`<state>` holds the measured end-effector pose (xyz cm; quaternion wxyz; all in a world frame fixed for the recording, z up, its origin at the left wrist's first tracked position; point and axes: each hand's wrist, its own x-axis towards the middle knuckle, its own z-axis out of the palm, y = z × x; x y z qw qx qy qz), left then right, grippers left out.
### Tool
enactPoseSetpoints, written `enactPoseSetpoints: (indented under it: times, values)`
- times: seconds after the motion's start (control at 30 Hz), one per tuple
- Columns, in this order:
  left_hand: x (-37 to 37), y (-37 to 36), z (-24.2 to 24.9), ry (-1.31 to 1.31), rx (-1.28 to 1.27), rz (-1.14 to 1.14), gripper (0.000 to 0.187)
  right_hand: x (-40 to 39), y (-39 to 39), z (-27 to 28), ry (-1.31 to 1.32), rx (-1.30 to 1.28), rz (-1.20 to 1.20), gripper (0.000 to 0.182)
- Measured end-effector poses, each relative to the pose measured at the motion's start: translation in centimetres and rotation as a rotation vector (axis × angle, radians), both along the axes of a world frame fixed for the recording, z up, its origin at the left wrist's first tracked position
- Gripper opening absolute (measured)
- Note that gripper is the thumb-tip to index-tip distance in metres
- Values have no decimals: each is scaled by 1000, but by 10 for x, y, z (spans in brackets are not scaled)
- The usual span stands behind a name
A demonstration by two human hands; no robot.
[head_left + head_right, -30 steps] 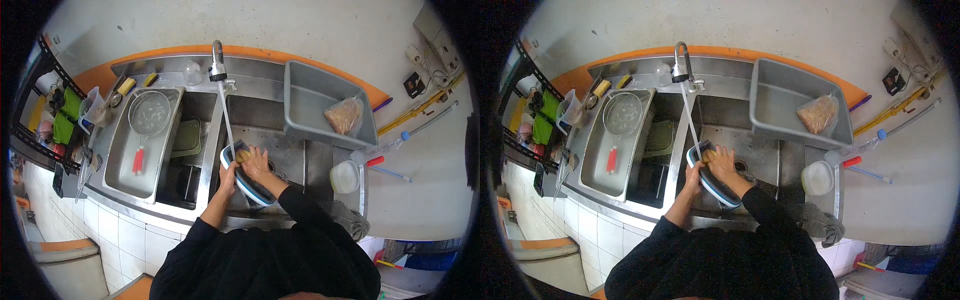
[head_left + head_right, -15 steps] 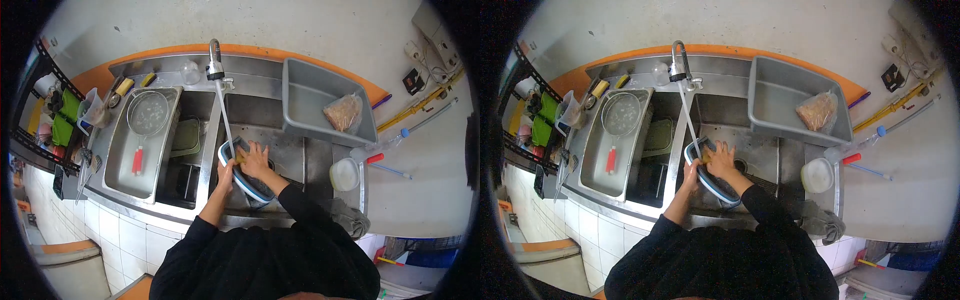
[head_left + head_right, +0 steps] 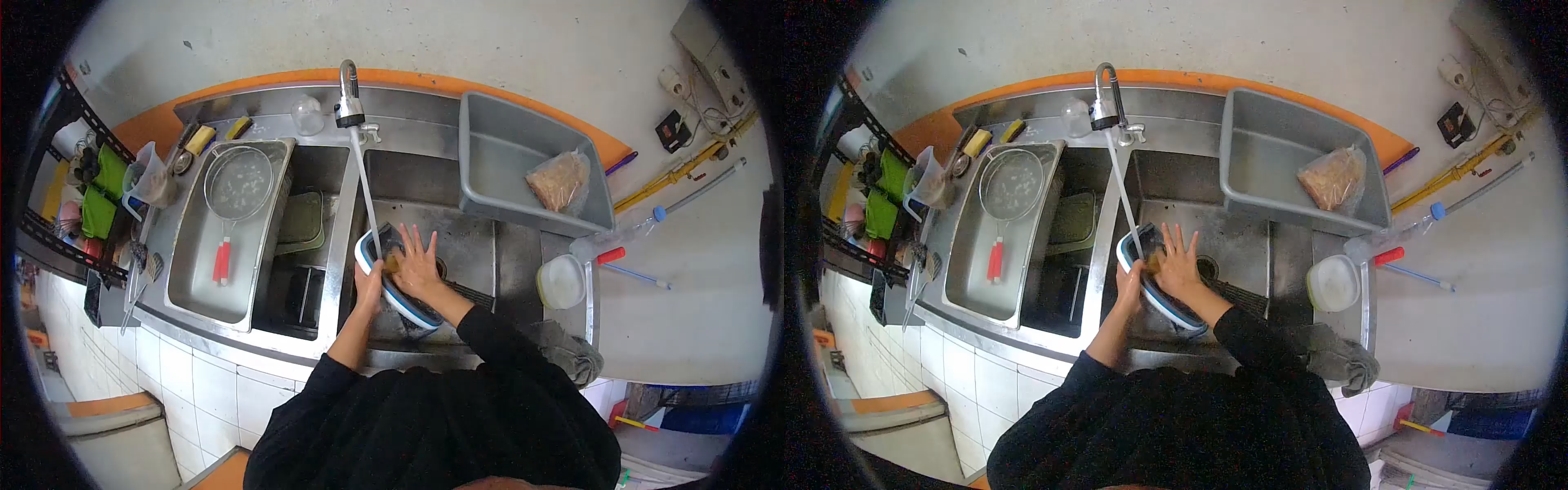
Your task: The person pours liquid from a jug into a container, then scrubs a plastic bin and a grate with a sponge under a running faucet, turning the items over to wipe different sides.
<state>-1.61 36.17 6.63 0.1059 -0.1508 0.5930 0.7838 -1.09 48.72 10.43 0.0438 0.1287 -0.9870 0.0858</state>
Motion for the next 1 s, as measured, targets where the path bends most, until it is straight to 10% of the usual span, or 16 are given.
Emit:
enactPoseSetpoints:
  times: [0.6,1.0]
  values:
    - [-12,-8,-5,91,-46,72,31,10,16,-11,-114,76,-12,50]
    - [-11,-12,-31,-312,348,25,32,5,10,-1,-67,-31,-9,39]
